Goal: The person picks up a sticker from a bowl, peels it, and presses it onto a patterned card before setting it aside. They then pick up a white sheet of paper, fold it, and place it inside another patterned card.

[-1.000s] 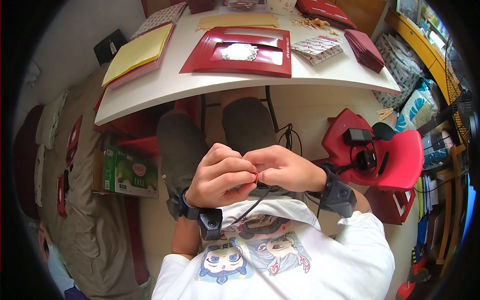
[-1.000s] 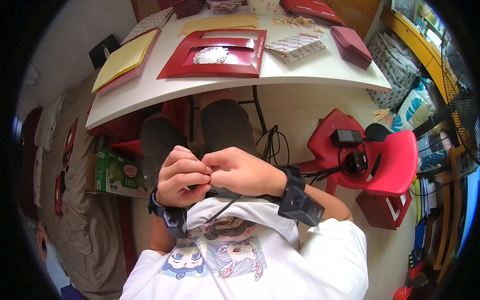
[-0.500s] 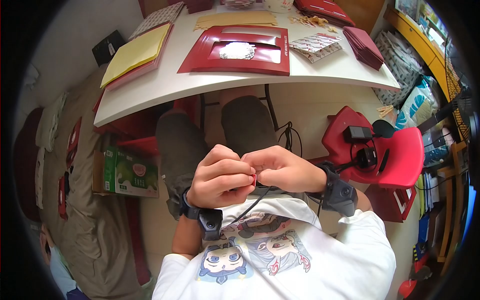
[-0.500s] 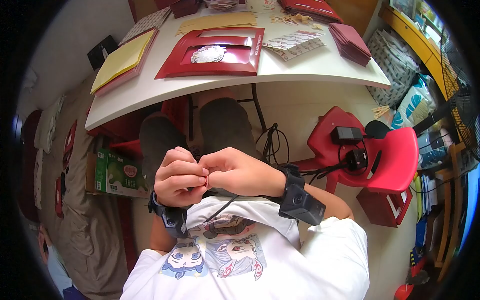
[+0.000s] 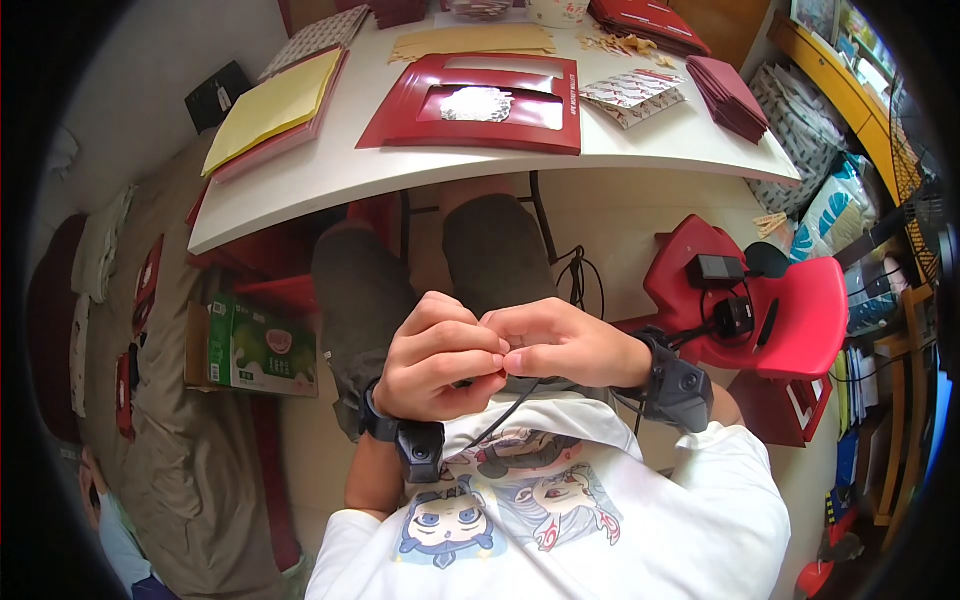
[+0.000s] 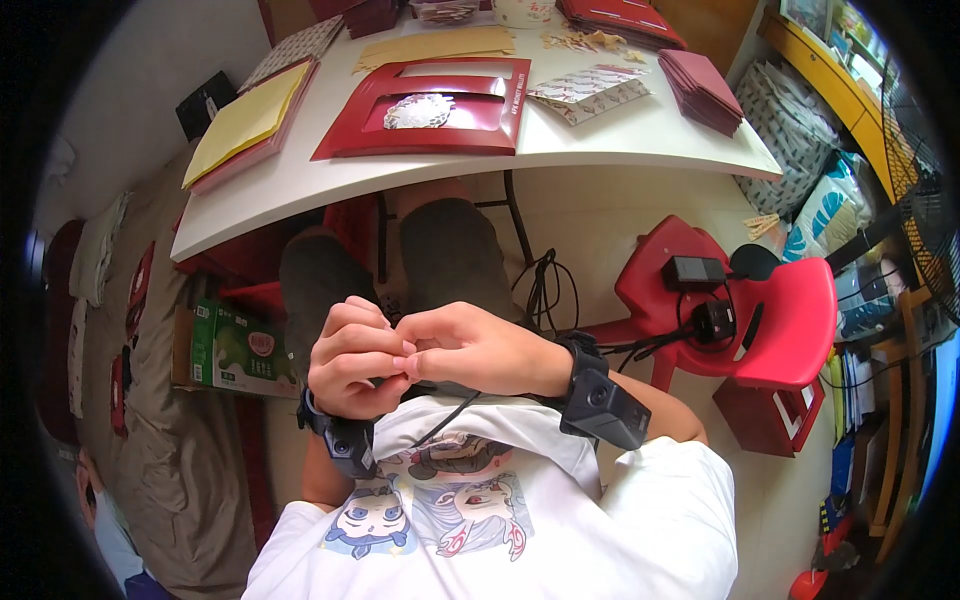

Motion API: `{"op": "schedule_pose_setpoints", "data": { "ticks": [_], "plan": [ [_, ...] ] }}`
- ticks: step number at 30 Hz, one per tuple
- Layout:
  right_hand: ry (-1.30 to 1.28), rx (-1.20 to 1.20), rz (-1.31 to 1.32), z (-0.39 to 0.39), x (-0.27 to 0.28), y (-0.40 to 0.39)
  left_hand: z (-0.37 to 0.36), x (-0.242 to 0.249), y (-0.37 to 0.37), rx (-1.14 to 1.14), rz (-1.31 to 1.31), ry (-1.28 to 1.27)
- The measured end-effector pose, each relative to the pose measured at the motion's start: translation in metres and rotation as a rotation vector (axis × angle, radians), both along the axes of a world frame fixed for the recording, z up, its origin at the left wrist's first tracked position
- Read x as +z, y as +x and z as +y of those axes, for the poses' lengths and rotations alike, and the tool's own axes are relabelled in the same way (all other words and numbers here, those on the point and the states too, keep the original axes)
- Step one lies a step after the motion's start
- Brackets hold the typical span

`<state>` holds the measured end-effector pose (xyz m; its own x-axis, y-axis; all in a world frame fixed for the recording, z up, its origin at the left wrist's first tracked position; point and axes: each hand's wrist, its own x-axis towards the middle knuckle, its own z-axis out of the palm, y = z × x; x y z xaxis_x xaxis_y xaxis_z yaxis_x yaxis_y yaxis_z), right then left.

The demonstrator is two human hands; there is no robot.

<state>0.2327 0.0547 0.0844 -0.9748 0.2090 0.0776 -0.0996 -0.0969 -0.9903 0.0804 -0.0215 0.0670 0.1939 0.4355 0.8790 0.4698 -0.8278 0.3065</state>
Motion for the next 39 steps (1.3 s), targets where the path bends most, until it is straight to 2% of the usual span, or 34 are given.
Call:
{"op": "schedule_pose_setpoints", "data": {
  "ticks": [8,24,39],
  "plan": [
    [-0.088,0.073,0.023,-0.0018,0.0023,-0.0007,-0.0017,-0.0016,-0.0015,-0.027,-0.042,-0.002],
    [-0.029,0.088,0.05,-0.001,-0.0026,-0.003,-0.0029,-0.0058,-0.0019,-0.026,-0.077,0.0],
    [-0.112,0.14,0.063,0.001,-0.006,-0.0036,-0.0039,-0.0061,-0.0054,-0.031,-0.145,-0.02]
  ]
}}
